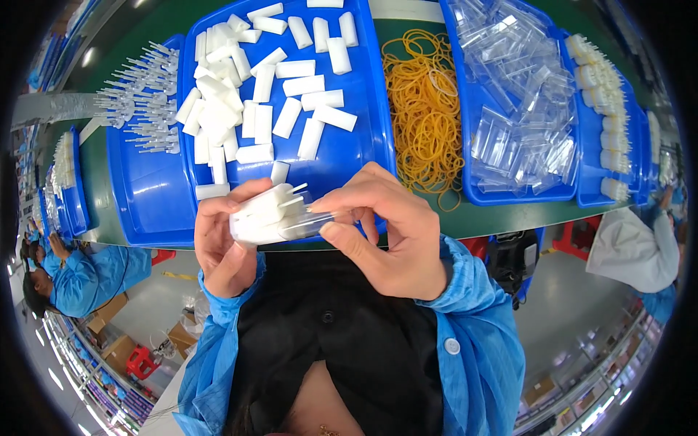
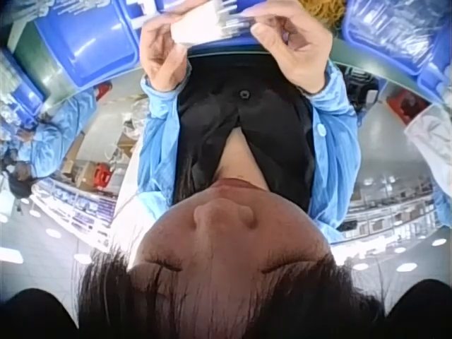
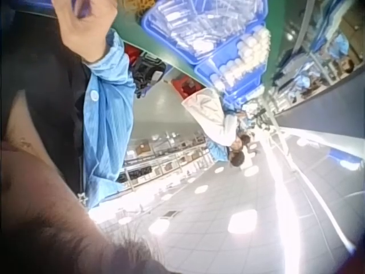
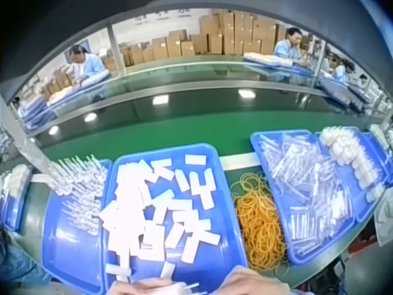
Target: The person attaches white components onto a pronged base, slides clear plastic sleeves over them, secures the bundle with a rubber band, and places it onto a tray before starting assembly on another base.
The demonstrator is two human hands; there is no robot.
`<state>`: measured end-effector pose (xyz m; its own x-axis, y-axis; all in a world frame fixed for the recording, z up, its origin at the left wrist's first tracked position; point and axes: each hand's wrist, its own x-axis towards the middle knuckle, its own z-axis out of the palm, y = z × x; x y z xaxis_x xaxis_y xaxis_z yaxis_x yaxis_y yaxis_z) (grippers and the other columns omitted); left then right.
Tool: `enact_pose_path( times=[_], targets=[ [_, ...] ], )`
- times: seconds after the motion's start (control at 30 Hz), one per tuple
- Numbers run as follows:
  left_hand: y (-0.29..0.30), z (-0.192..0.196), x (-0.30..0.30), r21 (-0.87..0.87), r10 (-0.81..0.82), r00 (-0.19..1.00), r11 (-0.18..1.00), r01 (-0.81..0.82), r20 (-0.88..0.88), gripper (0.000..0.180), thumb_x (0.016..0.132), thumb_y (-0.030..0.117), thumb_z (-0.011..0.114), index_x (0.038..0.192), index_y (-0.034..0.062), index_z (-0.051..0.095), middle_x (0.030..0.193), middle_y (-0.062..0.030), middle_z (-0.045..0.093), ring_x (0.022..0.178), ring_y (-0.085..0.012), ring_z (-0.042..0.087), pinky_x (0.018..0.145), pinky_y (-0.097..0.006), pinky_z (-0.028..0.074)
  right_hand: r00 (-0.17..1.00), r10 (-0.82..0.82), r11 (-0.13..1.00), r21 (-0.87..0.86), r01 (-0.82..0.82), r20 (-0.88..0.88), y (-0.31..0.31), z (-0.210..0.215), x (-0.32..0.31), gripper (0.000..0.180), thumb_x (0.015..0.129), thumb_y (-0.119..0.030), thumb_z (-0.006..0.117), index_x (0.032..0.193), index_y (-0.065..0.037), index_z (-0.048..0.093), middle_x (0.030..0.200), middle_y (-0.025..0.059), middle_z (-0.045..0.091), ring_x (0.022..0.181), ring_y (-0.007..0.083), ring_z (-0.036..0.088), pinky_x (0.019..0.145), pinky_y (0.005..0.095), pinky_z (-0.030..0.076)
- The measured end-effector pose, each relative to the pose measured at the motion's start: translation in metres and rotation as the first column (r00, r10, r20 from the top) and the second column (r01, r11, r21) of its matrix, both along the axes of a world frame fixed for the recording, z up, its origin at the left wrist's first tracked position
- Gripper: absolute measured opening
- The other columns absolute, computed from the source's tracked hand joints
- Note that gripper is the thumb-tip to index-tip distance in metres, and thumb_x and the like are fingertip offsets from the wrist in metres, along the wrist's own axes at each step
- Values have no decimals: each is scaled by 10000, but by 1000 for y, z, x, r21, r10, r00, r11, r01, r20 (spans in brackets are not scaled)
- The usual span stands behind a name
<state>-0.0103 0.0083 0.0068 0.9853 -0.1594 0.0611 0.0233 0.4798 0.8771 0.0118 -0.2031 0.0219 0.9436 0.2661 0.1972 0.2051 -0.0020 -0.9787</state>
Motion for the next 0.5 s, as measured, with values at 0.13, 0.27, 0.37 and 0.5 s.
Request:
enact_pose_path(
  times=[0.13, 0.27, 0.37, 0.5],
  targets=[
    [6, -10, -5, 42, 45, 999, 998, -44, -29, 404, 796, 77, 685, 1129, -21, 478, 1255, -325, 467, 1175, -336, 504, 989, -400, 406, 999, 17, 999, 45, -16, -38, -2, 1, 0, 163, 803, 4, 621, 965, 0, 645, 741, 54, 586, 625, 125, 462, 577, 233, 346],
    [6, -9, -7, 70, 65, 997, 996, -63, -29, 450, 756, 46, 721, 1138, -47, 501, 1236, -327, 482, 1159, -339, 517, 972, -399, 431, 998, 43, 998, -45, -41, 48, -9, 9, 5, 164, 804, 4, 608, 964, 3, 647, 759, 69, 599, 633, 142, 476, 584, 248, 365],
    [7, -6, -4, 106, -81, 994, 992, 72, 77, 433, 738, 26, 728, 1116, -65, 537, 1229, -319, 490, 1160, -346, 511, 935, -403, 469, 988, 91, 979, -193, -66, 126, -10, 14, 7, 174, 793, 3, 614, 964, 3, 650, 780, 87, 616, 638, 164, 488, 578, 264, 379],
    [-2, -3, -2, 90, -63, 996, 994, 56, 68, 464, 725, 39, 741, 1124, -66, 530, 1222, -304, 505, 1164, -337, 510, 937, -403, 468, 981, 76, 979, -201, -39, 181, -6, 14, 6, 183, 781, -1, 626, 963, 1, 653, 786, 102, 627, 641, 179, 489, 556, 262, 382]
  ],
)
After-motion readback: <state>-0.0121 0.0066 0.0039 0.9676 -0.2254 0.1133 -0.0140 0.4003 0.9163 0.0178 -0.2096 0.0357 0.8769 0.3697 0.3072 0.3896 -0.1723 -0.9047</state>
